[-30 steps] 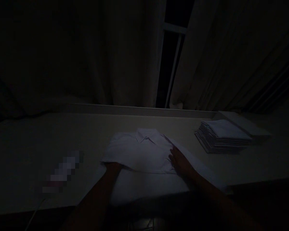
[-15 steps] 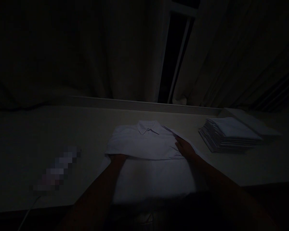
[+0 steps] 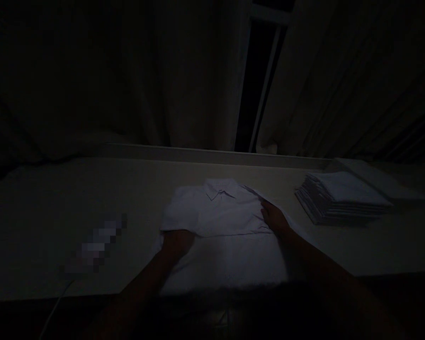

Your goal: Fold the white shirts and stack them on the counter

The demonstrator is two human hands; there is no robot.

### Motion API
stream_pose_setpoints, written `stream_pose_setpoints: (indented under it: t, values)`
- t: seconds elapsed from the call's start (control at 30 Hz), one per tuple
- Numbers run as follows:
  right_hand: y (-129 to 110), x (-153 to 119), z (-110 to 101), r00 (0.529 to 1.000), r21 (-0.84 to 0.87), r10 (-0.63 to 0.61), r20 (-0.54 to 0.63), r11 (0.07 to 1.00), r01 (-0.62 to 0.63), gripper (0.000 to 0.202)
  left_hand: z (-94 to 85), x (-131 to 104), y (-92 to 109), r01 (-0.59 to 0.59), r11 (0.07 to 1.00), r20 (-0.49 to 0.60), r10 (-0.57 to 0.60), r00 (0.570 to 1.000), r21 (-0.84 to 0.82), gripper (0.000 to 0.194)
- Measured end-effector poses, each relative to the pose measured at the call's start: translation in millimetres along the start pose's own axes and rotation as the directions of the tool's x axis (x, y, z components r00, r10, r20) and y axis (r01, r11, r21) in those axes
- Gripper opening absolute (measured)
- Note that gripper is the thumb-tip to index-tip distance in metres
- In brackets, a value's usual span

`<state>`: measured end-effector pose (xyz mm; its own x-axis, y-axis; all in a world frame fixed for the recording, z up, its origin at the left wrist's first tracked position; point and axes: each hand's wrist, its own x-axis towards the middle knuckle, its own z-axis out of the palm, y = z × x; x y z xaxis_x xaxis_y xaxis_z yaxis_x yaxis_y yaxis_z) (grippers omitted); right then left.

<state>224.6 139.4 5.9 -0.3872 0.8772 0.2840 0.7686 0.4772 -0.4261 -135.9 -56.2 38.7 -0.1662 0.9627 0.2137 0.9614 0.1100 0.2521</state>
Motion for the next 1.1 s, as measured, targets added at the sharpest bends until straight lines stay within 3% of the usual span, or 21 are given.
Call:
stream_pose_setpoints:
  t: [0.1, 0.2, 0.27, 0.4, 0.53, 0.63, 0.7, 0.77, 0.87, 1.0, 1.1]
  values:
    - [-1.9, -1.1, -1.4, 1.0, 0.034, 0.026, -0.01, 0.999, -0.025, 0.043, -7.2, -39.6, -2.8, -0.127, 0.991, 0.003, 0.127, 0.992, 0.04, 0.03]
    - [-3.9, -4.0, -5.4, 0.995, 0.09, 0.089, -0.043, 0.992, -0.085, 0.044, -19.0, -61.3, -26.2, -0.015, 0.991, -0.184, 0.039, 0.982, 0.13, 0.036]
    - [-5.4, -6.4, -8.0, 0.988, 0.114, 0.138, -0.072, 0.985, -0.129, 0.045, -23.3, -62.3, -46.6, 0.066, 0.988, -0.256, -0.029, 0.966, 0.139, 0.05]
    - [-7.4, -9.5, -10.3, 0.982, 0.099, 0.169, -0.089, 0.982, -0.16, 0.033, -15.6, -55.9, -77.2, -0.05, 0.993, -0.148, 0.066, 0.987, 0.11, 0.04]
    - [-9.3, -7.0, -16.0, 0.986, 0.04, 0.156, -0.06, 0.987, -0.154, 0.024, -6.6, -58.5, -81.7, -0.063, 0.992, -0.18, 0.082, 0.98, 0.112, 0.039]
    - [-26.4, 4.1, -24.8, 0.988, -0.026, 0.155, -0.005, 0.988, -0.155, 0.025, -6.8, -62.0, -76.5, -0.037, 0.992, -0.167, 0.056, 0.984, 0.118, 0.038]
    - [-55.7, 18.3, -26.1, 0.996, -0.051, 0.091, 0.004, 0.995, -0.091, 0.026, -8.0, -63.3, -73.8, -0.024, 0.993, -0.174, 0.044, 0.984, 0.115, 0.037]
    - [-100.8, 37.5, -17.7, 1.0, -0.019, -0.022, 0.004, 1.0, 0.022, 0.028, -9.1, -63.9, -72.5, -0.015, 0.994, -0.191, 0.034, 0.981, 0.104, 0.036]
    - [-183.2, 71.9, 16.2, 0.973, 0.113, -0.149, 0.178, 0.985, 0.13, 0.025, -11.2, -64.5, -71.9, 0.003, 0.997, -0.194, 0.013, 0.981, 0.083, 0.032]
    - [-273.0, 116.5, 78.3, 0.938, 0.161, -0.125, 0.322, 0.984, 0.076, 0.028, -13.9, -65.9, -71.5, 0.019, 0.999, -0.185, -0.01, 0.983, 0.045, 0.03]
    - [-308.7, 139.7, 112.7, 0.916, 0.157, -0.059, 0.397, 0.988, -0.004, 0.039, -13.7, -67.3, -72.0, 0.021, 0.999, -0.161, -0.015, 0.987, 0.036, 0.029]
